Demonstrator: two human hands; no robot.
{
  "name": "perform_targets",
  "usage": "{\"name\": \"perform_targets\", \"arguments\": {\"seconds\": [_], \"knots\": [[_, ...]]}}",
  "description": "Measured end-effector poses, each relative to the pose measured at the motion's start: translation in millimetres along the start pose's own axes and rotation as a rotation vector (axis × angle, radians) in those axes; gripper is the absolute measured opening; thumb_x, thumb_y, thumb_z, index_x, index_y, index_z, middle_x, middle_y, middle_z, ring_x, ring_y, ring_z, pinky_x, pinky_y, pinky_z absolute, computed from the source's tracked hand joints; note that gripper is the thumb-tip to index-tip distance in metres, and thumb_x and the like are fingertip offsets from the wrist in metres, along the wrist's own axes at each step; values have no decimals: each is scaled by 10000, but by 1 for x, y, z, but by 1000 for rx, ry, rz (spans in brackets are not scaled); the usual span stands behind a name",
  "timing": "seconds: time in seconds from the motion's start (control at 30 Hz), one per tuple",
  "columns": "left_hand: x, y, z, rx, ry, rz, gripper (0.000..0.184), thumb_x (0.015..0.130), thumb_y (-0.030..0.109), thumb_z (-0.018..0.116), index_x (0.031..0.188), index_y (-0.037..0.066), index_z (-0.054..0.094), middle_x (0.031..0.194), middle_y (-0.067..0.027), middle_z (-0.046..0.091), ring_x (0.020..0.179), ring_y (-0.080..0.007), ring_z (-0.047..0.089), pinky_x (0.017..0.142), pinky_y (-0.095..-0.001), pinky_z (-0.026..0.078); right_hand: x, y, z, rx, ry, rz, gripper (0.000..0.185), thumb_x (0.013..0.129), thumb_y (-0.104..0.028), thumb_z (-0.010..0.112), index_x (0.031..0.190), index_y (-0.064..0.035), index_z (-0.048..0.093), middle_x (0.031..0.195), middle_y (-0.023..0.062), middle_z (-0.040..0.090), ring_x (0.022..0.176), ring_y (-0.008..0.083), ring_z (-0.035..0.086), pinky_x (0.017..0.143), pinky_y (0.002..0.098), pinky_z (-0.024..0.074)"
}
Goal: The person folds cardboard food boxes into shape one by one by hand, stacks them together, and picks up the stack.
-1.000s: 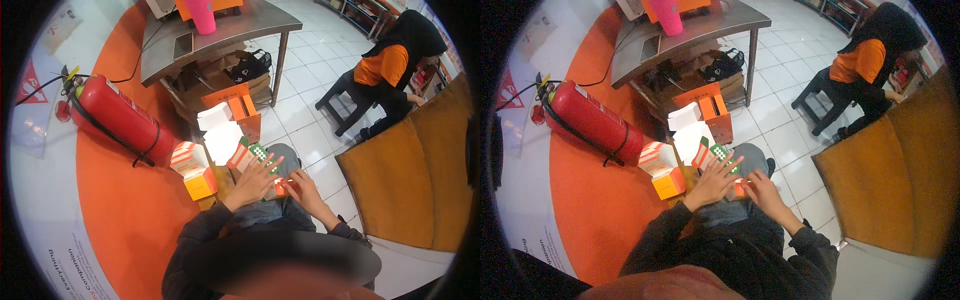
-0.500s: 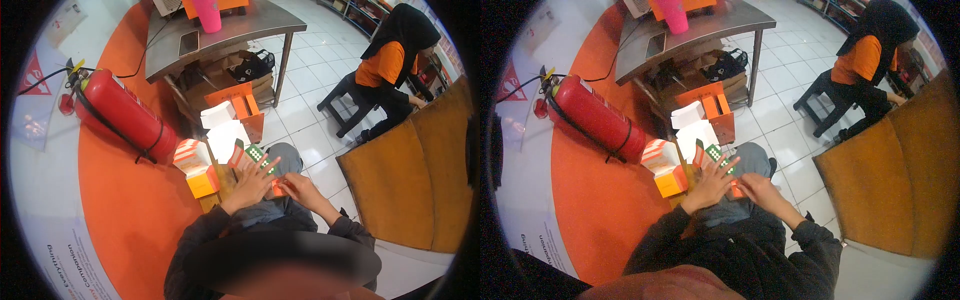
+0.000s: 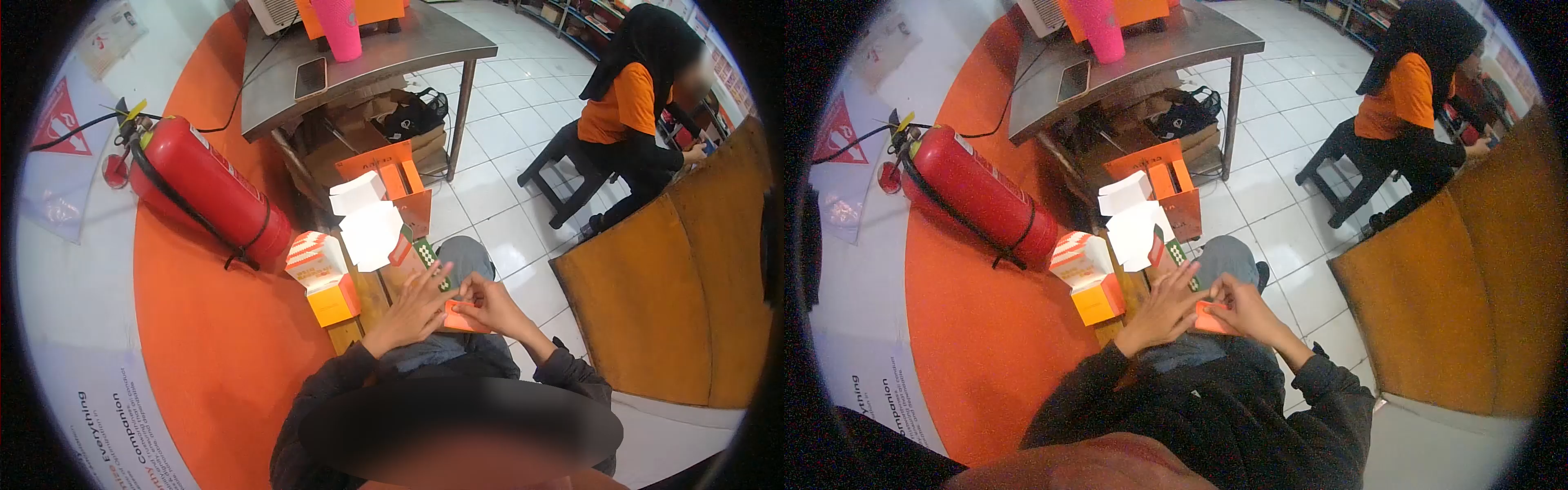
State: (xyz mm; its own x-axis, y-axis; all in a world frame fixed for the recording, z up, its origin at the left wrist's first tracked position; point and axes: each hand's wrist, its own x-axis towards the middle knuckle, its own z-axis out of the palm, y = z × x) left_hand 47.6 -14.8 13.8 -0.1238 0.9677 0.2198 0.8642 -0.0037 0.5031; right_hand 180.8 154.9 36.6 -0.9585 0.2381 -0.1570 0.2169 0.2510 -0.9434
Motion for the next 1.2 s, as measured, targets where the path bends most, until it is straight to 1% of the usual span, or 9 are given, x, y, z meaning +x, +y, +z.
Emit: {"name": "perform_targets", "arguments": {"seconds": [0.1,0.2,0.33,0.47,0.53,0.7,0.8,0.97,1.2], "knots": [[-30,-13,30,-80,161,-173,592,867,289,602,1369,31,423,1530,-224,166,1427,-392,114,1130,-499,179,2,1,-9,42,-156,150,206,854,-138,696,964,6,600,717,12,618,632,75,556,559,239,441],[-30,-16,49,-194,671,-406,640,898,296,598,1411,5,352,1517,-211,214,1422,-358,164,1139,-469,188,0,12,-14,105,-240,103,201,900,-161,645,1018,-5,600,748,-25,598,661,40,522,571,211,432],[-52,-41,67,-1610,345,-708,542,965,294,544,1377,-25,395,1383,-133,452,1314,-215,394,1101,-391,296,-3,-18,-34,319,-215,77,213,973,-206,527,1028,-9,585,853,-26,583,789,39,515,669,222,442],[-53,-33,41,-1712,272,-664,522,970,337,524,1341,-18,432,1286,-89,544,1175,-176,516,991,-343,406,3,-39,-51,134,-90,-123,258,996,-213,438,1043,9,564,970,79,559,949,151,511,851,325,408],[-31,-3,5,-1878,499,-486,502,976,338,514,1320,-21,451,1235,-67,580,1084,-153,572,916,-302,457,7,-46,-53,-160,85,-209,242,984,-192,443,1045,14,555,951,122,532,920,225,516,841,340,411],[-24,2,-14,-1508,439,-368,418,967,192,542,1304,-41,460,1174,-72,608,996,-120,603,831,-238,476,10,-53,-48,-270,321,-247,205,947,-144,480,1052,18,548,950,172,506,907,318,509,839,362,410],[-8,15,-19,-1331,621,-470,378,940,97,577,1278,-44,482,1173,-80,606,1004,-120,599,849,-242,475,23,-55,-6,-181,897,-455,174,898,-87,559,1040,15,556,1037,158,534,964,317,523,854,367,423],[12,29,-15,-1564,852,-468,331,934,33,565,1249,-40,497,1199,-104,583,1065,-140,577,889,-256,471,19,-50,53,-499,549,-741,421,740,-102,779,1090,0,567,1245,169,556,1193,349,524,984,430,442],[16,26,-30,-1218,941,-449,317,924,61,594,1208,-36,494,1176,-97,577,1082,-169,568,894,-301,486,32,-40,38,-326,660,-933,252,703,18,772,923,38,652,952,178,692,913,321,684,801,353,548]]}}
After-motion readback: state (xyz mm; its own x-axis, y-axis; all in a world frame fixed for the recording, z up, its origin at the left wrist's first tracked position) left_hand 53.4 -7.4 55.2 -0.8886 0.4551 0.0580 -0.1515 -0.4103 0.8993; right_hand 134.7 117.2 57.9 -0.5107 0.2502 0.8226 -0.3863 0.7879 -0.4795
